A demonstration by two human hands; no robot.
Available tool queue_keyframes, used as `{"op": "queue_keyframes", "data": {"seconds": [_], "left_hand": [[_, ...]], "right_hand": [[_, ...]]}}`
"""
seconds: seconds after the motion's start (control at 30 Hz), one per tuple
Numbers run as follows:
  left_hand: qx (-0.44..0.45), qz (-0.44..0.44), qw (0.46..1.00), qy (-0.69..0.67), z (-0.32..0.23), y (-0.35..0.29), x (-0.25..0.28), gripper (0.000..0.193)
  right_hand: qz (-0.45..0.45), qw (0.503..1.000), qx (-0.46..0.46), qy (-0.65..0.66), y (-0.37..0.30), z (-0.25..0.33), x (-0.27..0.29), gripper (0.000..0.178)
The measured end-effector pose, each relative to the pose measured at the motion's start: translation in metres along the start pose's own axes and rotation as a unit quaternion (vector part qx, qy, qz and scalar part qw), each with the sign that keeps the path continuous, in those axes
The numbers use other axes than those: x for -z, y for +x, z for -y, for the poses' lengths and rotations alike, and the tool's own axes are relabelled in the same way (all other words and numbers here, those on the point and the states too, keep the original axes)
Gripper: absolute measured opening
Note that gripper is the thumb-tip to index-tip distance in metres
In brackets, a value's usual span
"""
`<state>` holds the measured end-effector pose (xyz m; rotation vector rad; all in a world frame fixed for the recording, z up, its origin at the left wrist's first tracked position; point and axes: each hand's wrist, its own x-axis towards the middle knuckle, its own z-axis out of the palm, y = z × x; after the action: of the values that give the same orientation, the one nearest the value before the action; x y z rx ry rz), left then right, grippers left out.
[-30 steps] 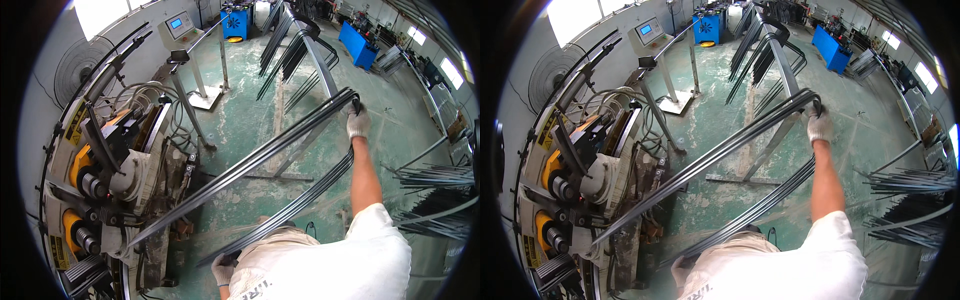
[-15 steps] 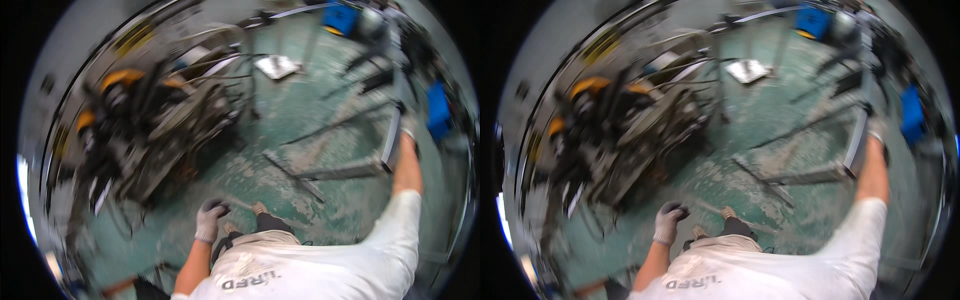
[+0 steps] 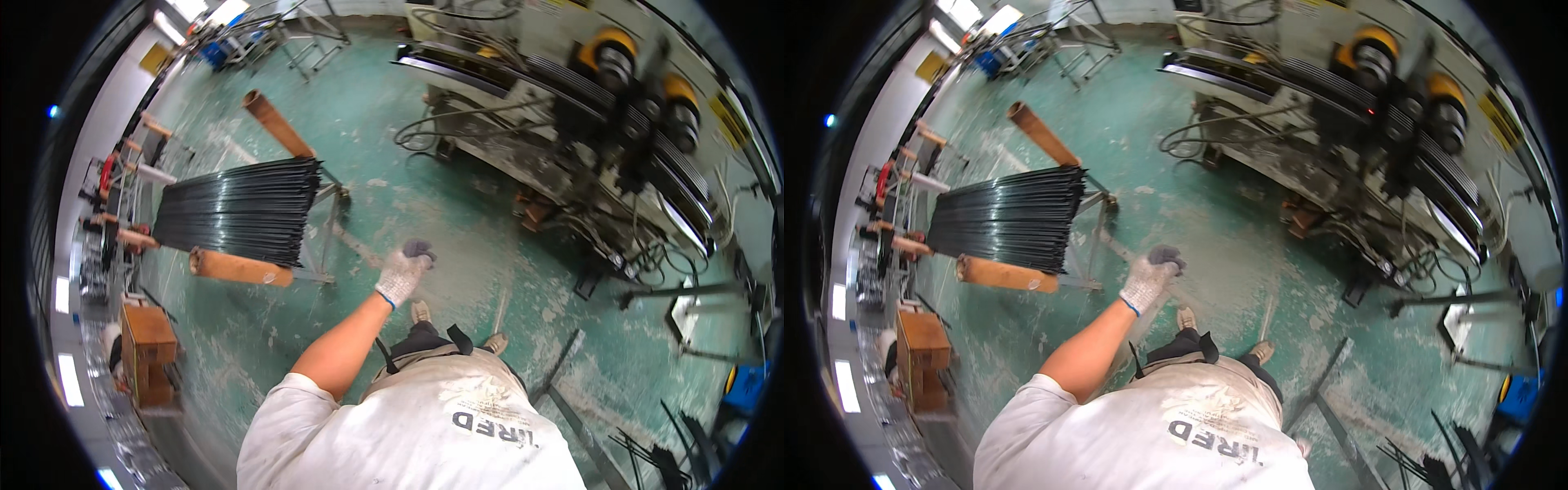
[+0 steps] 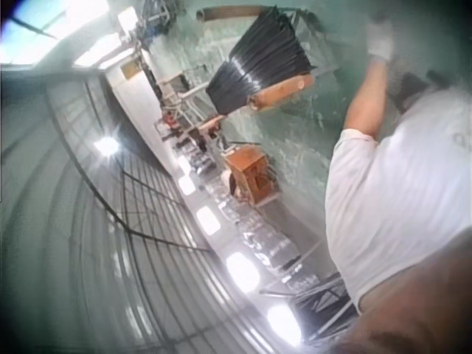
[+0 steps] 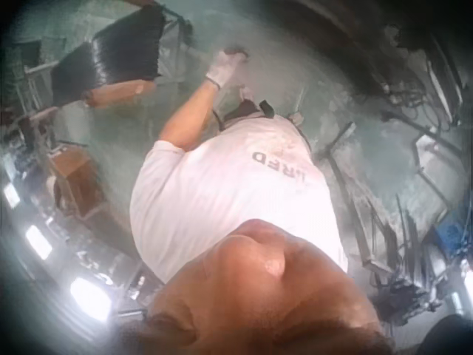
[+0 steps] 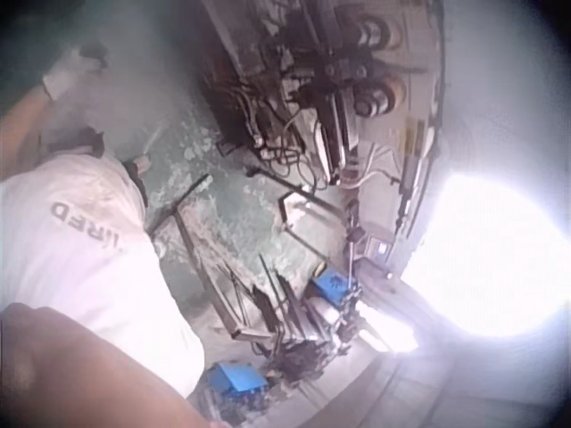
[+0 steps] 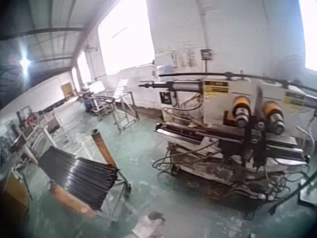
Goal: The person repeatedly picks up straight metal rods, feeds them into a bending machine, and removes the bent rods to place them on a nearby rack. The process is repeated continuously throughout the clip.
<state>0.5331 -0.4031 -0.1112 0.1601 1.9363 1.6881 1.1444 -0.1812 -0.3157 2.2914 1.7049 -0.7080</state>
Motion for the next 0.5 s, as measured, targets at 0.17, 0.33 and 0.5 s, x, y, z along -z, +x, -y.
{"op": "queue_keyframes", "data": {"seconds": [0.17,0.33,0.5], "left_hand": [[-0.199,-0.185,0.928,0.253,-0.041,0.007,0.225,0.03],[-0.165,-0.44,0.805,0.361,-0.09,-0.025,0.446,0.031],[-0.023,-0.549,0.68,0.485,-0.072,-0.062,0.59,0.037]], "right_hand": [[0.076,0.964,0.251,0.049,-0.023,0.239,-0.029,0.049],[0.078,0.919,0.38,0.076,-0.074,0.445,-0.023,0.049],[0.094,0.855,0.51,0.024,-0.214,0.589,-0.08,0.046]]}}
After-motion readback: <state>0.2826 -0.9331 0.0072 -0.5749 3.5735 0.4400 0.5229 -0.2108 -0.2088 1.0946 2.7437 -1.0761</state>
